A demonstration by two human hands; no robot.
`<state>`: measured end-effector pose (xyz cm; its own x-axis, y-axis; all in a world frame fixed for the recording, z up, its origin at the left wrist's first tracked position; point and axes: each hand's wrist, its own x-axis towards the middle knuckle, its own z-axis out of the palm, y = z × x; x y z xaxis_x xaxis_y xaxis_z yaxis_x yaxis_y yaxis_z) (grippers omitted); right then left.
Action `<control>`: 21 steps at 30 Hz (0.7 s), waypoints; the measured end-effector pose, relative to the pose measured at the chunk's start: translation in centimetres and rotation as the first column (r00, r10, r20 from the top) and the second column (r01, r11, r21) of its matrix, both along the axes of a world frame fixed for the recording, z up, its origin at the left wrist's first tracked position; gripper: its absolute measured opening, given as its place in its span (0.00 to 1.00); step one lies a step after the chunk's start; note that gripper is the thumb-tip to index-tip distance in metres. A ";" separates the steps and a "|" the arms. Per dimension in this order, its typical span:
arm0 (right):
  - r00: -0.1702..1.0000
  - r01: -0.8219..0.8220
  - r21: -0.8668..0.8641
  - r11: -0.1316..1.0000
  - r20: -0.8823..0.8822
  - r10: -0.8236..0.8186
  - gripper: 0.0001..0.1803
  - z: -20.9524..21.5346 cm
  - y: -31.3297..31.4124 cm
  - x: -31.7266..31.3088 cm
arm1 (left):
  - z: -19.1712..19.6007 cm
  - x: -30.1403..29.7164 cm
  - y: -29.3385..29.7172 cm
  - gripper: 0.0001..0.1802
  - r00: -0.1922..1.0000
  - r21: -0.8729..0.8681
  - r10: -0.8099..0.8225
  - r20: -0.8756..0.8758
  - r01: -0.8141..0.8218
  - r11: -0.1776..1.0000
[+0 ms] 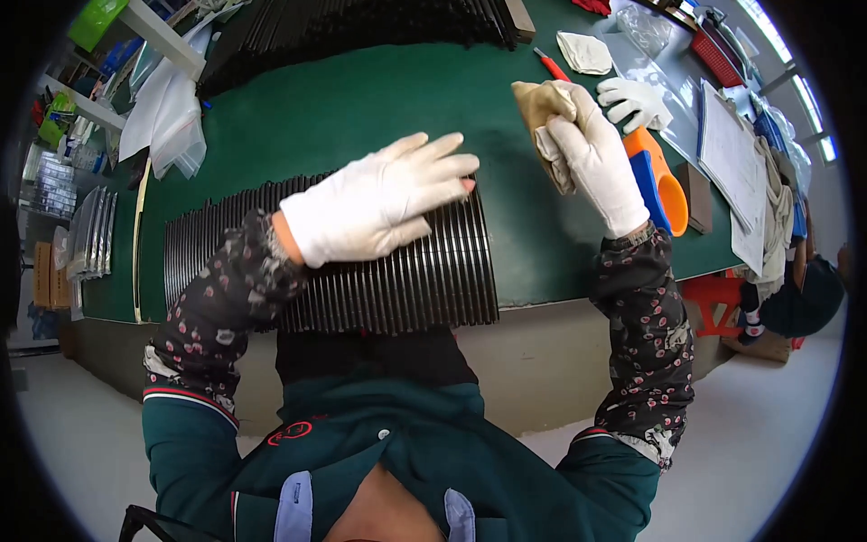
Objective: Cleaning and inspecting a series of black cylindrical rods at a manufacturing workbench.
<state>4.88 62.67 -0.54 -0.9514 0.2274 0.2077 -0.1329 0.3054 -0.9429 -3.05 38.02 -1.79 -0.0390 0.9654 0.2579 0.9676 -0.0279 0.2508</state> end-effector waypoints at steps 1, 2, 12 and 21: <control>0.998 -0.034 -0.011 0.999 0.043 0.034 0.14 0.4 -0.2 0.8 | -0.5 -1.1 0.6 0.32 1.000 0.009 0.006 -0.024 -0.006 1.000; 0.990 -0.122 -0.027 0.992 0.062 0.123 0.14 0.5 -0.4 1.4 | -1.3 -1.5 1.3 0.28 0.999 -0.030 0.019 -0.037 -0.021 0.999; 0.598 -0.687 0.667 0.288 0.294 0.746 0.08 -0.1 -9.0 9.1 | -3.1 -0.4 4.0 0.31 0.985 -0.192 0.093 -0.147 -0.121 0.974; 0.660 -0.619 0.677 0.397 0.174 0.731 0.09 -1.0 -9.6 6.4 | -3.5 -0.6 4.0 0.29 0.987 -0.160 0.088 -0.135 -0.109 0.981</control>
<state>11.28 53.06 -1.52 -0.6801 -0.7203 0.1365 -0.6781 0.5474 -0.4905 -3.64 42.07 -5.32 -0.1134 0.9882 0.1032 0.9878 0.1010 0.1188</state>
